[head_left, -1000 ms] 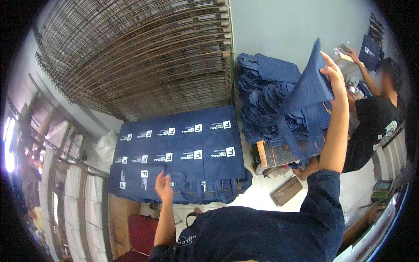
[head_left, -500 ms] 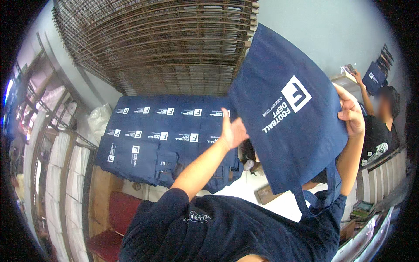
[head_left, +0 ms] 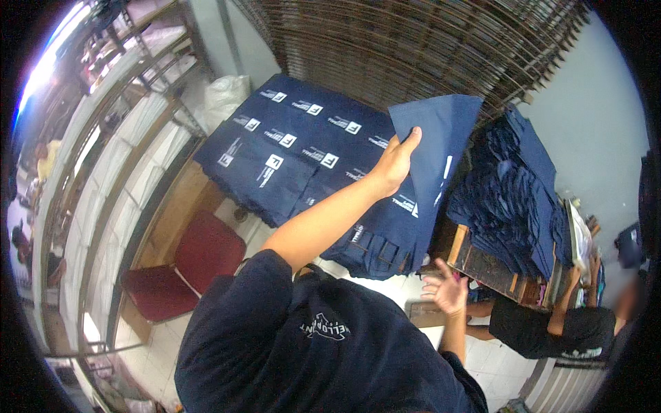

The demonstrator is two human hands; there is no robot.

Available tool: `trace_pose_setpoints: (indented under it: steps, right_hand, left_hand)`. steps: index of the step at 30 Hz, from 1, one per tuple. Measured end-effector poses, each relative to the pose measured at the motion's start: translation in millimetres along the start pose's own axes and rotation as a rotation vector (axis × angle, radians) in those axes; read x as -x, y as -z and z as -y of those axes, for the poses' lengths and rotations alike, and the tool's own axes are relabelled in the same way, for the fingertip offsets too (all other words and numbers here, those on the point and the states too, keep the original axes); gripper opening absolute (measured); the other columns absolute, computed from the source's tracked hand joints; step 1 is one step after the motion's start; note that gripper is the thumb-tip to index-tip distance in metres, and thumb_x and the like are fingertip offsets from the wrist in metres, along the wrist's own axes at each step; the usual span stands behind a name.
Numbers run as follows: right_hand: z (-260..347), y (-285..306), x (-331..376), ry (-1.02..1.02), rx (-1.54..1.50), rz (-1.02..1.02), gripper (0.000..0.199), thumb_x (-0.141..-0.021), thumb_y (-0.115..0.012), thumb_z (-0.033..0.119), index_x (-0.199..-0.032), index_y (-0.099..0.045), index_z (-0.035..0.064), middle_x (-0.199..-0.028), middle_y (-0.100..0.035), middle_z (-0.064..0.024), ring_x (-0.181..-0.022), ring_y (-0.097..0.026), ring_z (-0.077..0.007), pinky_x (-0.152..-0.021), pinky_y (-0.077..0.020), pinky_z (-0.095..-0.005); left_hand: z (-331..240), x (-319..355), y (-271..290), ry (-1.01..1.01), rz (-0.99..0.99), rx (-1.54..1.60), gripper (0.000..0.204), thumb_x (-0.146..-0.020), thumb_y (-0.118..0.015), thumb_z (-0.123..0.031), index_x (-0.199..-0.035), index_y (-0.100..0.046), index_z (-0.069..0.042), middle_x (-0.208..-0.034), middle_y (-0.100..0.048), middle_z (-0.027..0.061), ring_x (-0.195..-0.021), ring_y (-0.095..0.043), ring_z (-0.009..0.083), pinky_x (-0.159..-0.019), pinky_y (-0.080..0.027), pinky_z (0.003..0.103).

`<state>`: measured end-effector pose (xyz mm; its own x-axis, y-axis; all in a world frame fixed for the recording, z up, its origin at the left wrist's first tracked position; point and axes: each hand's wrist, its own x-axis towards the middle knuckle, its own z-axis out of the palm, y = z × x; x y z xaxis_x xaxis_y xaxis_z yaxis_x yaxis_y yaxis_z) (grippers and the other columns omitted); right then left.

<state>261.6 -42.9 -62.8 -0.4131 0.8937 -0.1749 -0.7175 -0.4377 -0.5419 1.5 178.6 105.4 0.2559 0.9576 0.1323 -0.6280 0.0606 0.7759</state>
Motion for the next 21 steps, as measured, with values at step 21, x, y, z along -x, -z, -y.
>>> trace_pose_setpoints:
  steps: [21]
  right_hand:
    - [-126.4,-70.9,-200.6,-0.253,-0.246,-0.132,0.058,-0.081,-0.044,0.058,-0.119,-0.048,0.0145,-0.104,-0.054,-0.0200,-0.102,-0.052,-0.0392,-0.084,-0.0431,-0.0566]
  left_hand:
    - [-110.1,-7.4,133.9,-0.065,-0.240,0.155,0.038,-0.089,-0.051,-0.029,-0.116,-0.043,-0.003,-0.112,-0.053,0.0126,-0.101,-0.054,0.0249,-0.087,-0.044,0.042]
